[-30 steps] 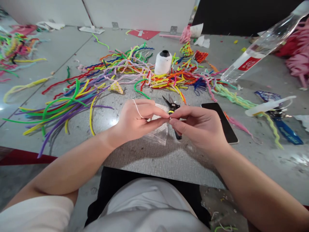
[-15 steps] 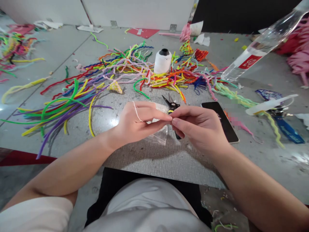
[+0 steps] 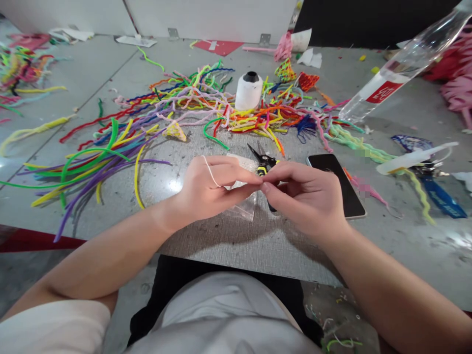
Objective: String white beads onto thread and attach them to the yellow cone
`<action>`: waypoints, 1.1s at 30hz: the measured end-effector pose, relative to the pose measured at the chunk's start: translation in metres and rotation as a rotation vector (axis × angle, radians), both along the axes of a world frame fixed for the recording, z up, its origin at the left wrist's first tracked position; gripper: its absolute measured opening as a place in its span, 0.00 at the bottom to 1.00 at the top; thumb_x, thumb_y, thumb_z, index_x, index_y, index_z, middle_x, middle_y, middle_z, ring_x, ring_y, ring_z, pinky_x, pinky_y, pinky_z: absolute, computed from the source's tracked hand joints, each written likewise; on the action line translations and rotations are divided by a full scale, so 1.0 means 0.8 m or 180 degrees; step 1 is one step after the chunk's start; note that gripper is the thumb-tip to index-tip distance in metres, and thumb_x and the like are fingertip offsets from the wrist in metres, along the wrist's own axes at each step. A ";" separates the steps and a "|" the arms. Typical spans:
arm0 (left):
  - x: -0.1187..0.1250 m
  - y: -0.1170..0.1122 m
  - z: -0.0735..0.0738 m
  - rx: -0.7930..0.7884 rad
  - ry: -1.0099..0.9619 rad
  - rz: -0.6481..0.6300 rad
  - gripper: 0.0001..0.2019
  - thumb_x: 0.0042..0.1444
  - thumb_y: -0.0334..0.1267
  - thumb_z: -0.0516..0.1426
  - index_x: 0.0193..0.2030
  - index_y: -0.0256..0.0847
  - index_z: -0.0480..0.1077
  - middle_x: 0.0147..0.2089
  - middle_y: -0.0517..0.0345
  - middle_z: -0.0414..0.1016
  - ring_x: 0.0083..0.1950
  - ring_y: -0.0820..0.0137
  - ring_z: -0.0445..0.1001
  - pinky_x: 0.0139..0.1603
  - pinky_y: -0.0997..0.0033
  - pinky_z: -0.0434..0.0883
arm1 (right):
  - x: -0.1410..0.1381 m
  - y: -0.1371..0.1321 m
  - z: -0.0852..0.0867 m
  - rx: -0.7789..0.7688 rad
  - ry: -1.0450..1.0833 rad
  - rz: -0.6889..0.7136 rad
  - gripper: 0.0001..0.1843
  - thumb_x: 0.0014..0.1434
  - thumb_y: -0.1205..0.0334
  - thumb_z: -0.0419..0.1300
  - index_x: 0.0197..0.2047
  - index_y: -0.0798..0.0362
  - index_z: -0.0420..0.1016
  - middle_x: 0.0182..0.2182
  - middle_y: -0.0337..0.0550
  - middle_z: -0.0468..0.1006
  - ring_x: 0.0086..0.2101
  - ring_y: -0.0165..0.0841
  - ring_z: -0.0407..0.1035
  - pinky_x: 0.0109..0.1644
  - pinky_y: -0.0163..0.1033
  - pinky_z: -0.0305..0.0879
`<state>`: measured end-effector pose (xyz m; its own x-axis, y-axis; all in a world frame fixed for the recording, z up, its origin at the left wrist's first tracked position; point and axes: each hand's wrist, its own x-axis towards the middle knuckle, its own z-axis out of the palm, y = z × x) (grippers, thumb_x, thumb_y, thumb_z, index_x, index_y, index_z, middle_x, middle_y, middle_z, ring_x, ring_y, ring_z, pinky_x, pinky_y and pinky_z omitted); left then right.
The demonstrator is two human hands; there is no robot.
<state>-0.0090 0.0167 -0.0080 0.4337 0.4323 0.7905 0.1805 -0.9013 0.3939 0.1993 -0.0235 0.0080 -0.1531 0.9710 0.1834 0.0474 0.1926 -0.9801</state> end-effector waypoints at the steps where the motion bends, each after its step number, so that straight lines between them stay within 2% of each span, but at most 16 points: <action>1: 0.000 0.000 0.000 0.0010 0.0022 -0.0010 0.02 0.67 0.35 0.69 0.43 0.42 0.83 0.29 0.60 0.82 0.24 0.78 0.71 0.24 0.75 0.60 | 0.000 0.000 0.000 -0.0078 0.0038 0.0024 0.06 0.54 0.62 0.78 0.32 0.46 0.85 0.28 0.40 0.81 0.27 0.33 0.69 0.27 0.40 0.63; 7: 0.002 0.000 0.004 -0.0320 -0.0181 -0.0079 0.06 0.65 0.42 0.71 0.41 0.43 0.84 0.22 0.65 0.73 0.21 0.79 0.66 0.24 0.74 0.61 | 0.006 0.008 -0.006 -0.0669 0.0557 0.0304 0.02 0.56 0.62 0.75 0.33 0.48 0.88 0.23 0.37 0.76 0.23 0.28 0.63 0.25 0.37 0.53; 9: 0.002 -0.001 0.005 -0.0402 -0.0217 -0.0150 0.08 0.63 0.43 0.73 0.39 0.42 0.84 0.22 0.65 0.73 0.21 0.79 0.66 0.24 0.74 0.61 | 0.007 0.010 -0.009 -0.0748 0.0636 0.0395 0.02 0.56 0.62 0.75 0.32 0.49 0.88 0.22 0.36 0.76 0.23 0.27 0.62 0.25 0.37 0.53; 13: 0.001 -0.001 0.006 -0.0460 -0.0186 -0.0274 0.08 0.60 0.40 0.74 0.38 0.40 0.84 0.24 0.63 0.77 0.22 0.80 0.67 0.22 0.76 0.59 | 0.008 0.010 -0.009 -0.0633 0.0526 0.0429 0.03 0.55 0.63 0.76 0.32 0.50 0.87 0.23 0.36 0.77 0.22 0.26 0.62 0.26 0.36 0.57; 18: 0.001 0.000 0.004 -0.0481 -0.0155 -0.0257 0.09 0.60 0.42 0.74 0.36 0.41 0.84 0.23 0.63 0.76 0.22 0.78 0.69 0.24 0.75 0.63 | 0.007 0.008 0.000 -0.0453 0.0092 0.0304 0.02 0.52 0.65 0.74 0.31 0.50 0.86 0.26 0.39 0.80 0.26 0.30 0.70 0.27 0.36 0.62; 21: 0.001 0.000 0.004 -0.0468 -0.0060 -0.0170 0.09 0.61 0.43 0.74 0.35 0.42 0.83 0.22 0.63 0.76 0.22 0.77 0.69 0.25 0.74 0.64 | 0.006 0.008 0.002 -0.0418 0.0024 0.0280 0.02 0.52 0.64 0.73 0.30 0.50 0.85 0.26 0.39 0.80 0.27 0.31 0.70 0.27 0.36 0.63; 28: 0.002 -0.001 0.004 -0.0509 -0.0034 -0.0233 0.05 0.63 0.39 0.72 0.40 0.41 0.84 0.25 0.63 0.78 0.23 0.79 0.69 0.25 0.76 0.61 | 0.009 0.012 -0.008 -0.0707 0.0362 0.0516 0.04 0.54 0.64 0.74 0.30 0.50 0.84 0.23 0.34 0.76 0.23 0.25 0.61 0.27 0.36 0.55; 31: 0.002 -0.001 0.004 -0.0564 -0.0026 -0.0229 0.07 0.64 0.41 0.72 0.39 0.41 0.84 0.26 0.61 0.80 0.23 0.79 0.70 0.24 0.76 0.61 | 0.010 0.014 -0.010 -0.0999 0.0574 0.0614 0.05 0.54 0.63 0.76 0.31 0.51 0.84 0.23 0.33 0.75 0.21 0.24 0.59 0.25 0.35 0.51; 33: 0.002 -0.001 0.004 -0.0575 -0.0038 -0.0157 0.09 0.63 0.43 0.72 0.37 0.41 0.84 0.24 0.62 0.78 0.23 0.79 0.69 0.24 0.76 0.61 | 0.011 0.015 -0.010 -0.1192 0.0627 0.0645 0.06 0.54 0.61 0.77 0.33 0.52 0.86 0.23 0.34 0.76 0.21 0.23 0.59 0.24 0.34 0.48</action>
<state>-0.0076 0.0161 -0.0044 0.4489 0.5461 0.7072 0.1320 -0.8233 0.5520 0.2077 -0.0117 0.0001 -0.3438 0.9301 -0.1293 -0.1485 -0.1898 -0.9705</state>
